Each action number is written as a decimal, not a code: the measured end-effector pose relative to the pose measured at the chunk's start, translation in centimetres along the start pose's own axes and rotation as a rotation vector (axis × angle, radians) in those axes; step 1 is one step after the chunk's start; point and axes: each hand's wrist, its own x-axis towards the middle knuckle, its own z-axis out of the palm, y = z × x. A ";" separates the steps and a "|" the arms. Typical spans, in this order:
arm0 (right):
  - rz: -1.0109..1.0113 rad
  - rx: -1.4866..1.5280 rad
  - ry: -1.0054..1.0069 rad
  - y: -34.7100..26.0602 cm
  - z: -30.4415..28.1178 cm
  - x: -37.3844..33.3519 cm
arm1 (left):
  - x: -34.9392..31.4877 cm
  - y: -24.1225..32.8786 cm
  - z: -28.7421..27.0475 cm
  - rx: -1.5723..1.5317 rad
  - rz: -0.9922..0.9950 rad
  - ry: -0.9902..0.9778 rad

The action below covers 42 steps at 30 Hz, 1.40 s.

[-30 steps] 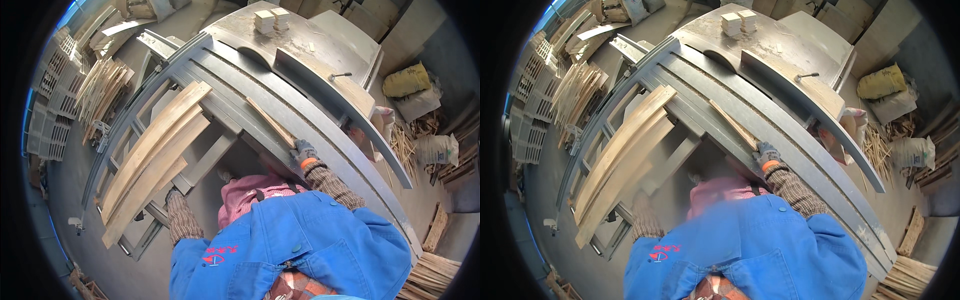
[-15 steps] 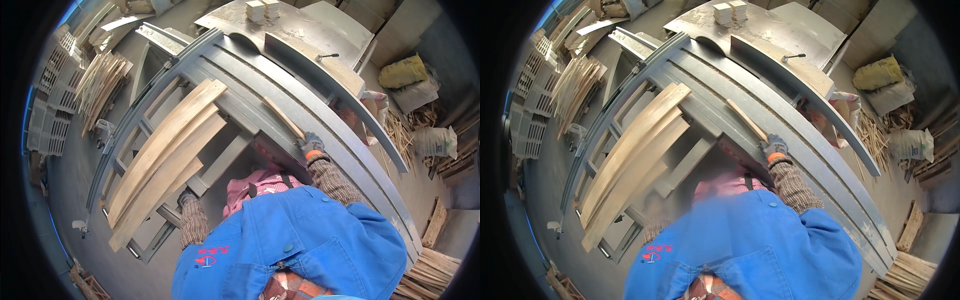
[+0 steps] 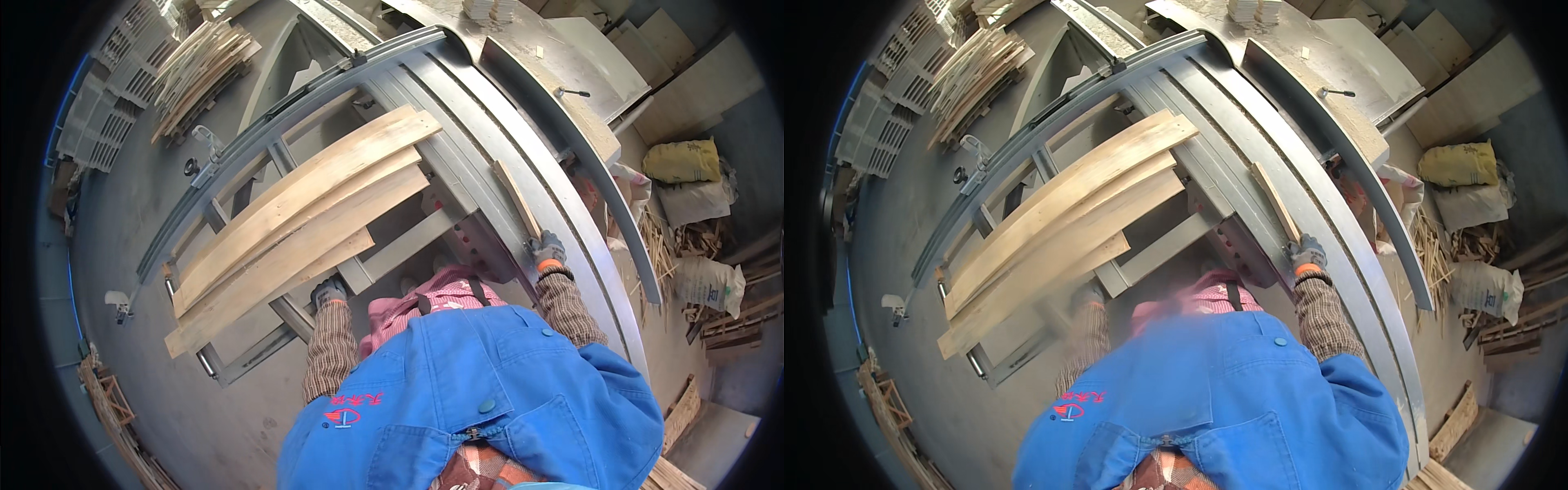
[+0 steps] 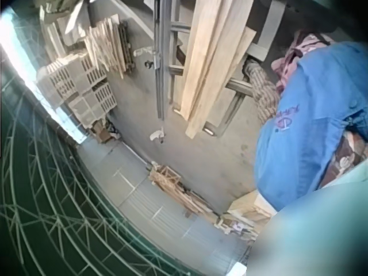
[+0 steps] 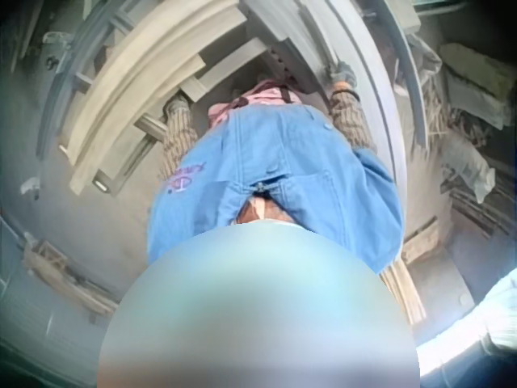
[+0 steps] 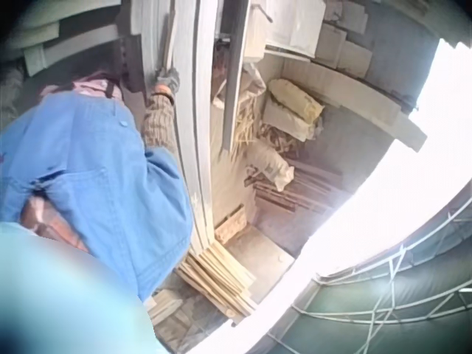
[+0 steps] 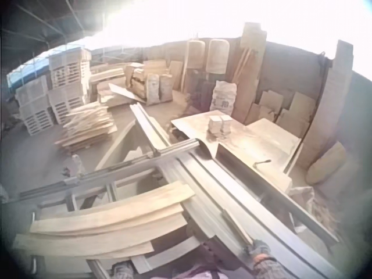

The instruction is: The person repeatedly picks up wooden planks, aligns them on a table saw, and cuts them into smaller pieces. The cut pieces are stacked on the table surface. The person uses a push stick to guide the wood through the saw blade.

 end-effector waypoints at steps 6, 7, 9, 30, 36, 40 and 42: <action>-0.027 0.003 0.006 -1.3 -0.7 2.8 | 0.0 -1.4 -3.9 -0.176 0.081 0.146; -0.040 0.006 0.016 -1.4 -0.7 3.3 | 0.0 -1.3 -5.4 -0.224 0.101 0.153; -0.056 -0.003 0.032 -1.4 -0.7 4.4 | -0.4 -0.6 -8.9 -0.312 0.138 0.202; -0.207 0.233 -0.030 8.2 1.0 1.5 | 10.7 12.6 -30.2 0.188 0.290 0.048; -0.149 0.298 -0.143 8.1 -0.9 4.0 | 11.1 14.6 -33.1 0.208 0.344 0.089; -0.100 0.426 -0.198 7.7 -2.0 3.8 | 11.5 14.2 -38.0 0.158 0.419 0.327; -0.096 0.444 -0.238 7.6 -2.4 4.1 | 12.0 13.2 -42.5 -0.274 0.584 0.748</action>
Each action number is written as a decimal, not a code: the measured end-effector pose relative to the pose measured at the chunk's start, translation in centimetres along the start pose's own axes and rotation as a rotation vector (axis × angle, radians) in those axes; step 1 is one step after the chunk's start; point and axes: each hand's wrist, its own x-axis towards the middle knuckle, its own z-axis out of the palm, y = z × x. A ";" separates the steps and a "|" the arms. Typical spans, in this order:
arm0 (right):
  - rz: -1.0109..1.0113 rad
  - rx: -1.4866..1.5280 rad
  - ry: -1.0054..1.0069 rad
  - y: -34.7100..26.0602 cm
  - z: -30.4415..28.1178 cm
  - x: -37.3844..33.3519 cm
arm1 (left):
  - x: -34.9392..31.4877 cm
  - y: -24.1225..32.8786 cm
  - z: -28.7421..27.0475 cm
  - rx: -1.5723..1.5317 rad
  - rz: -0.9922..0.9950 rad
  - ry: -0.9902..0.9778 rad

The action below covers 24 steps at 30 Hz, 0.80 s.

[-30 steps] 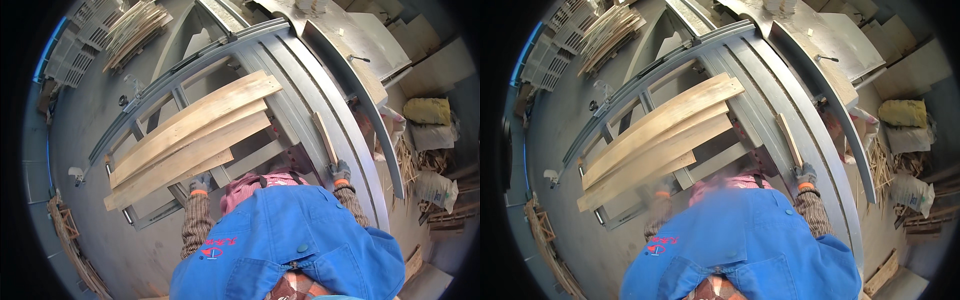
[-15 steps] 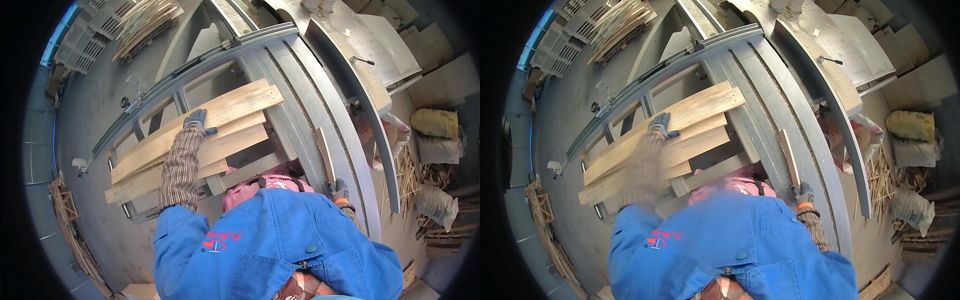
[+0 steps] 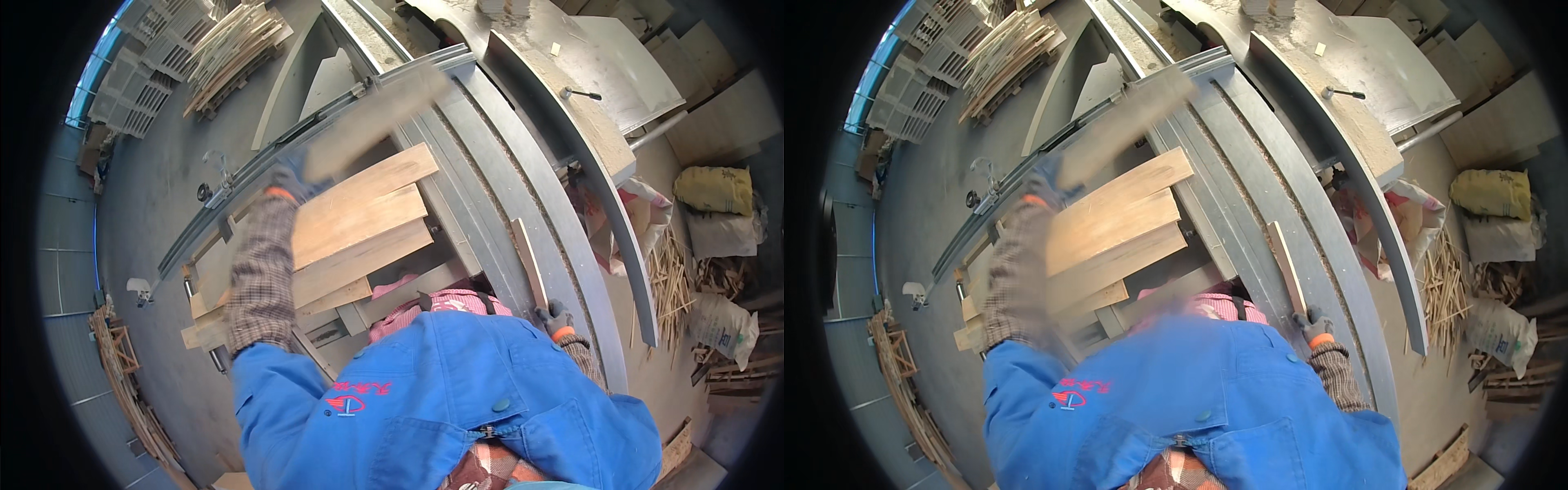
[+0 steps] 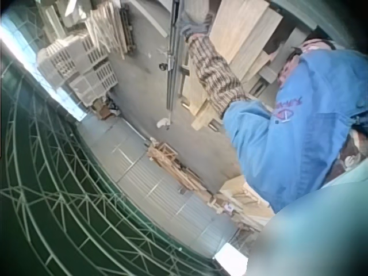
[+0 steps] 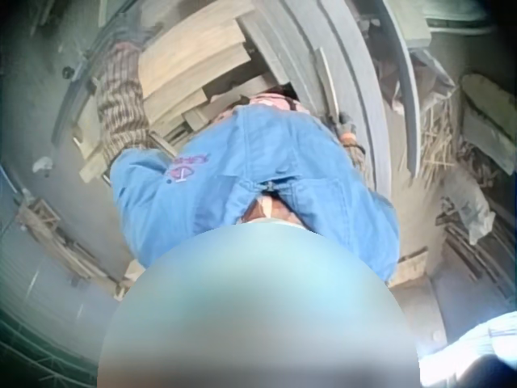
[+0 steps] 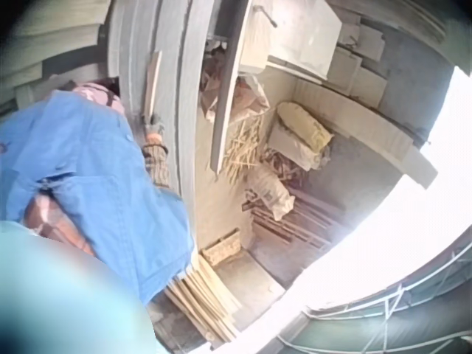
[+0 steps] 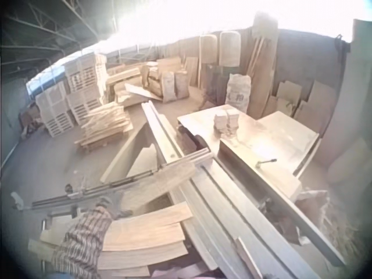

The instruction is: The person repeatedly picks up wooden planks, aligns them on a table saw, and cuts them into smaller pieces. The cut pieces are stacked on the table surface. The person uses a push stick to guide the wood through the saw blade.

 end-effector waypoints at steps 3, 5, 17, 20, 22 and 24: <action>0.007 -0.017 -0.089 -0.1 -1.1 0.7 | 9.5 -3.0 -9.3 0.190 -0.032 0.041; 0.013 -0.017 -0.124 0.1 -2.1 0.8 | 16.0 -4.8 -19.3 0.073 -0.200 0.218; 0.108 0.094 -0.166 2.3 -5.6 -0.9 | 10.1 3.1 -43.3 -1.153 0.092 1.186; -0.024 0.046 -0.210 2.2 -7.0 -0.7 | 6.5 6.5 -34.4 -1.388 -0.029 1.475; -0.017 0.069 -0.228 1.9 -7.7 -0.6 | 4.9 7.9 -28.5 -1.458 -0.177 1.517; -0.014 0.103 -0.244 1.6 -7.9 -0.7 | 3.9 8.4 -23.4 -1.512 -0.297 1.513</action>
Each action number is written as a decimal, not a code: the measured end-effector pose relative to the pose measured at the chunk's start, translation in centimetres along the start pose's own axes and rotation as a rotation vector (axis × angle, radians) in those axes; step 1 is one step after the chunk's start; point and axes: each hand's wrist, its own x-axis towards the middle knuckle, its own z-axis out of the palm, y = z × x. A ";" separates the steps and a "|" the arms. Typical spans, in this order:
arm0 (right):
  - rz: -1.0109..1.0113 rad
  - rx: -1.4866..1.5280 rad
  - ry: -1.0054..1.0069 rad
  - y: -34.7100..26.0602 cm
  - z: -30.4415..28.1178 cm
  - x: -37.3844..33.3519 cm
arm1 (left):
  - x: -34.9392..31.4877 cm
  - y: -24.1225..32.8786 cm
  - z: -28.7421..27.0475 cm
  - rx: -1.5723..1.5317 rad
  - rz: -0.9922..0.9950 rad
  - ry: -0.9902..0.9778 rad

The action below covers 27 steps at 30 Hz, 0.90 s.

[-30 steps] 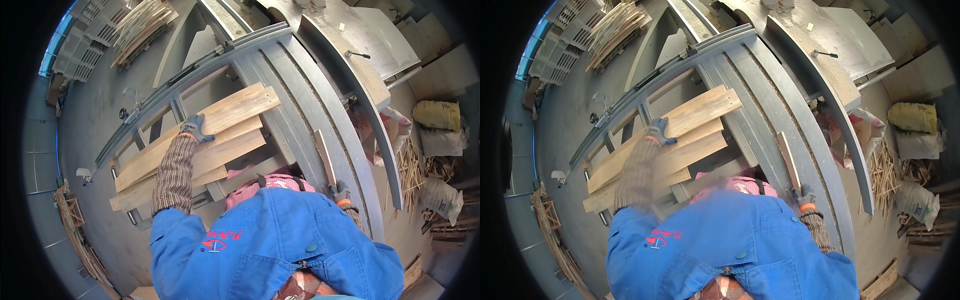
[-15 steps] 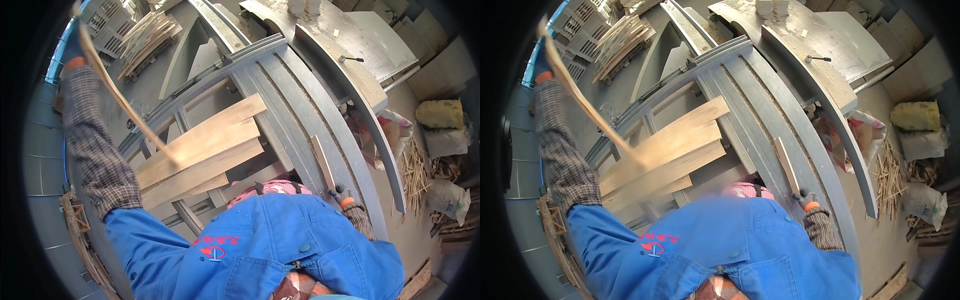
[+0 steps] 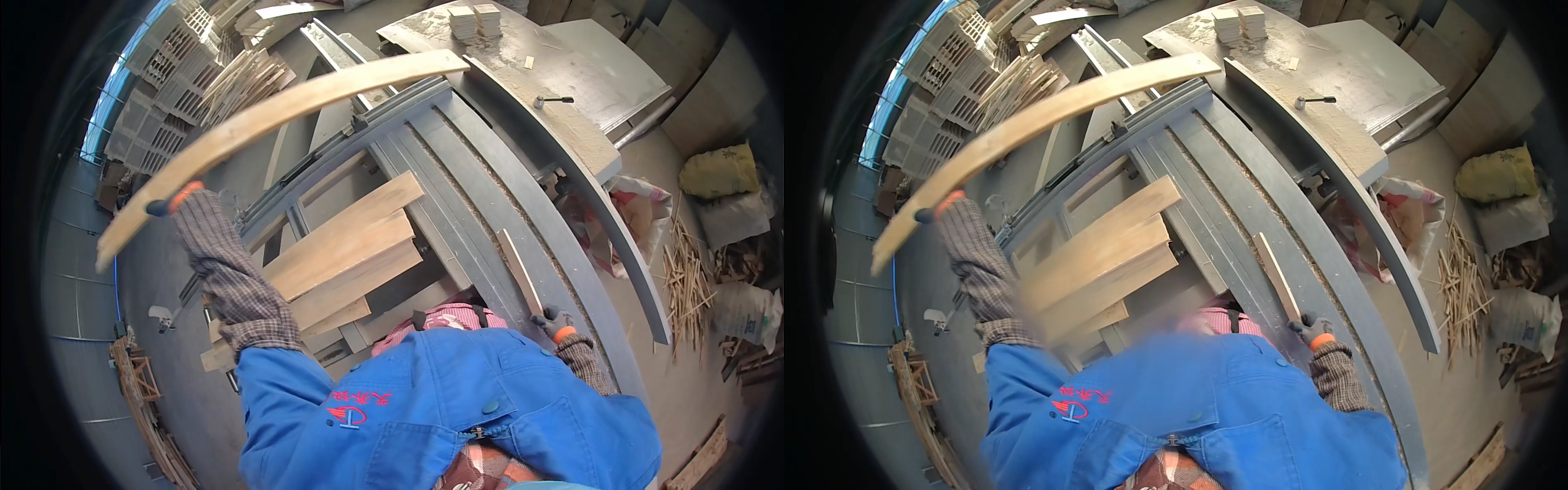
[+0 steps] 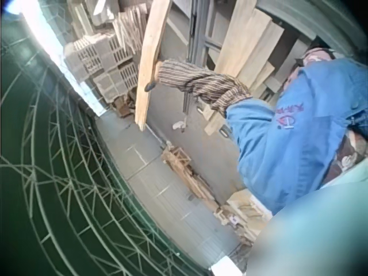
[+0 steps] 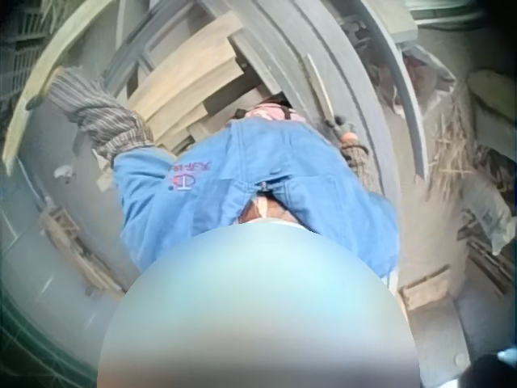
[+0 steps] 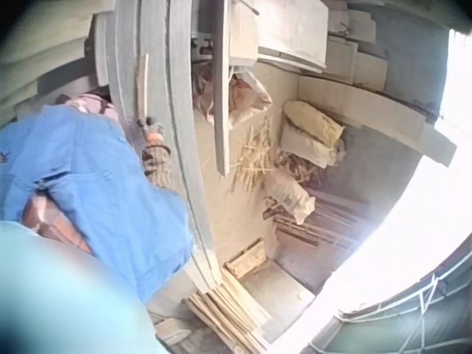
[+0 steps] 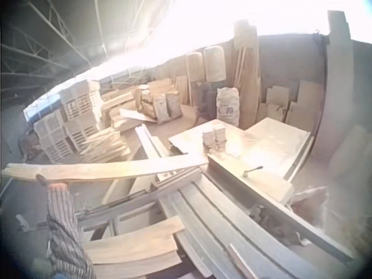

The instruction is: The person repeatedly picks up wooden planks, aligns them on a table saw, and cuts them into smaller pieces. The cut pieces are stacked on the table surface. The person uses a push stick to guide the wood through the saw blade.

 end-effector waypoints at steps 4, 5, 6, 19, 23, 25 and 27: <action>-0.006 0.030 0.005 -0.5 0.2 0.2 | -3.5 -5.7 -6.0 0.062 -0.148 0.107; 0.018 0.000 0.003 -0.5 0.2 0.3 | -4.0 -6.9 -7.5 0.078 -0.179 0.128; 0.002 0.021 0.008 -0.6 0.2 0.5 | -4.5 -8.1 -8.8 0.095 -0.210 0.143; 0.042 -0.031 0.054 -1.1 0.9 3.7 | -4.1 -18.5 -18.3 0.276 -0.506 0.221; 0.128 -0.009 0.018 -2.1 0.7 4.1 | -3.1 -20.6 -20.0 0.320 -0.572 0.219; 0.186 0.002 -0.042 -2.9 0.5 4.2 | -3.2 -20.9 -21.6 0.353 -0.603 0.241; 0.242 -0.003 -0.068 -3.7 0.2 4.3 | -3.2 -21.3 -23.0 0.376 -0.624 0.250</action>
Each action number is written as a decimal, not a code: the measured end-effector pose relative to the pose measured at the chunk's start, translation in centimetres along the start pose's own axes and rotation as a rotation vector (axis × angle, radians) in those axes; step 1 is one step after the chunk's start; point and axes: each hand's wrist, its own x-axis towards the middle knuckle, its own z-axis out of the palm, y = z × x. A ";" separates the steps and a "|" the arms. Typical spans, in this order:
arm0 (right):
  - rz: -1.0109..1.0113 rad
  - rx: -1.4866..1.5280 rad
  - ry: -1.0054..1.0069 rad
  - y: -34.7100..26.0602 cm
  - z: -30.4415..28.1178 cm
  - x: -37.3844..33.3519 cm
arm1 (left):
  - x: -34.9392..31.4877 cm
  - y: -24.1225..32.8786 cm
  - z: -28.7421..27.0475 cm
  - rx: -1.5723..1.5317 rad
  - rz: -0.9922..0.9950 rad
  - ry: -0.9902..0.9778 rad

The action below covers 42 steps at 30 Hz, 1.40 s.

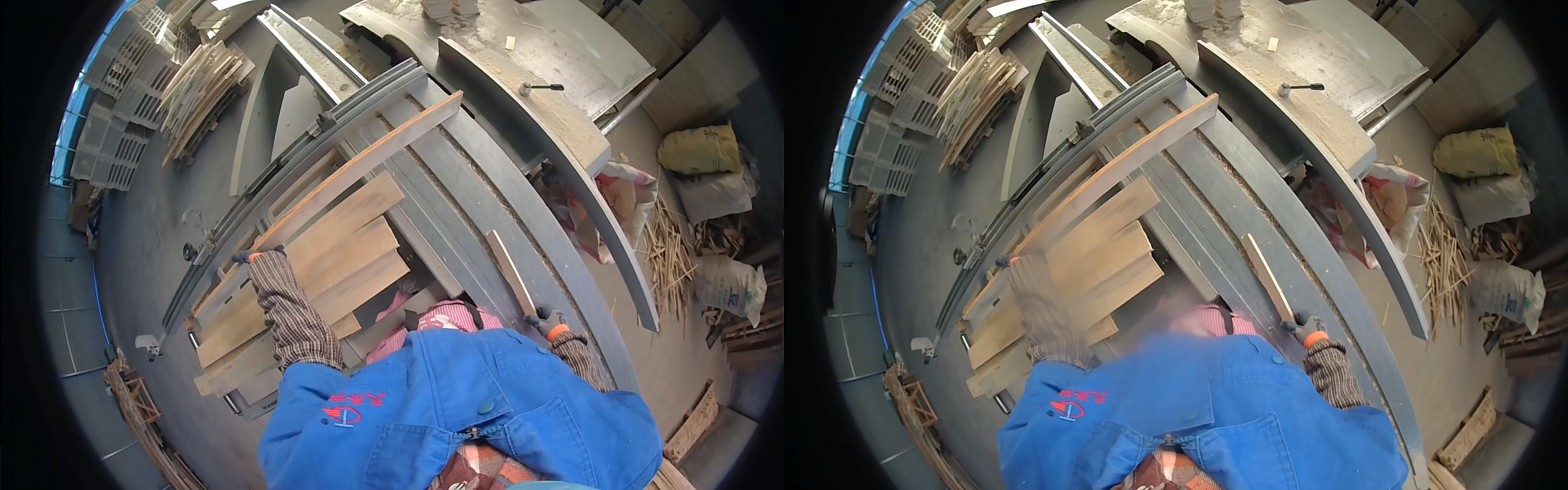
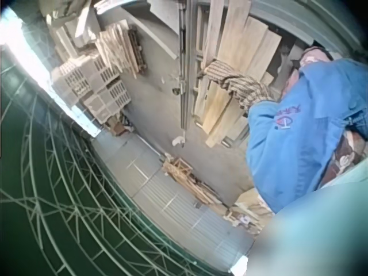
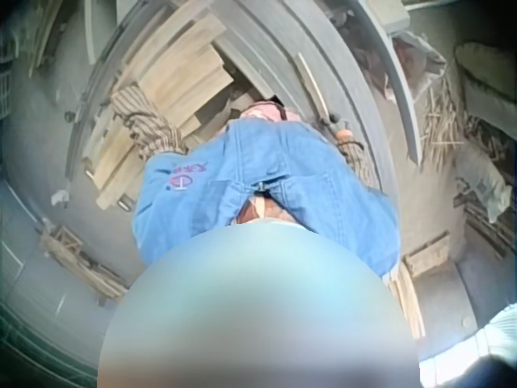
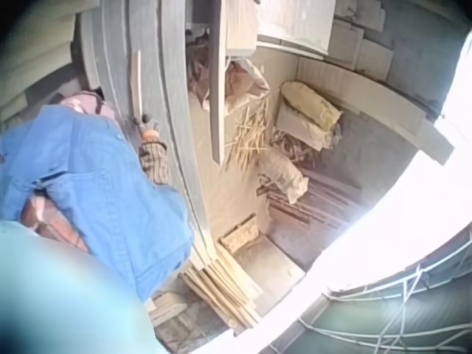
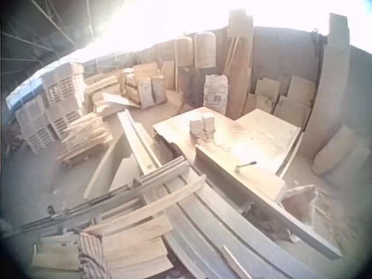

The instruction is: The person repeatedly picks up wooden planks, aligns them on a table saw, and cuts them into smaller pieces. The cut pieces are stacked on the table surface. The person uses a push stick to guide the wood through the saw blade.

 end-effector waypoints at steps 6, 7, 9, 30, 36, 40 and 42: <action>0.009 -0.008 0.029 -0.1 0.2 0.6 | 1.6 -1.5 -1.7 0.056 -0.059 0.031; 0.006 -0.020 0.035 0.2 0.3 1.0 | 1.8 -1.8 -1.7 0.065 -0.064 0.032; -0.012 -0.025 0.051 1.1 0.6 1.6 | 2.2 -2.3 -1.6 0.081 -0.082 0.035; 0.032 0.045 -0.035 -1.9 3.4 3.1 | 11.0 -7.3 -2.1 0.185 -0.246 0.002; 0.070 0.128 0.027 -6.1 8.5 -2.0 | 13.7 -10.2 -4.9 0.155 -0.298 -0.025; -0.009 0.376 0.000 -9.1 10.6 -2.0 | 14.3 -12.2 -5.8 0.193 -0.362 -0.020; 0.072 0.621 -0.021 -10.8 9.1 -0.5 | 14.7 -13.3 -5.8 0.252 -0.386 -0.035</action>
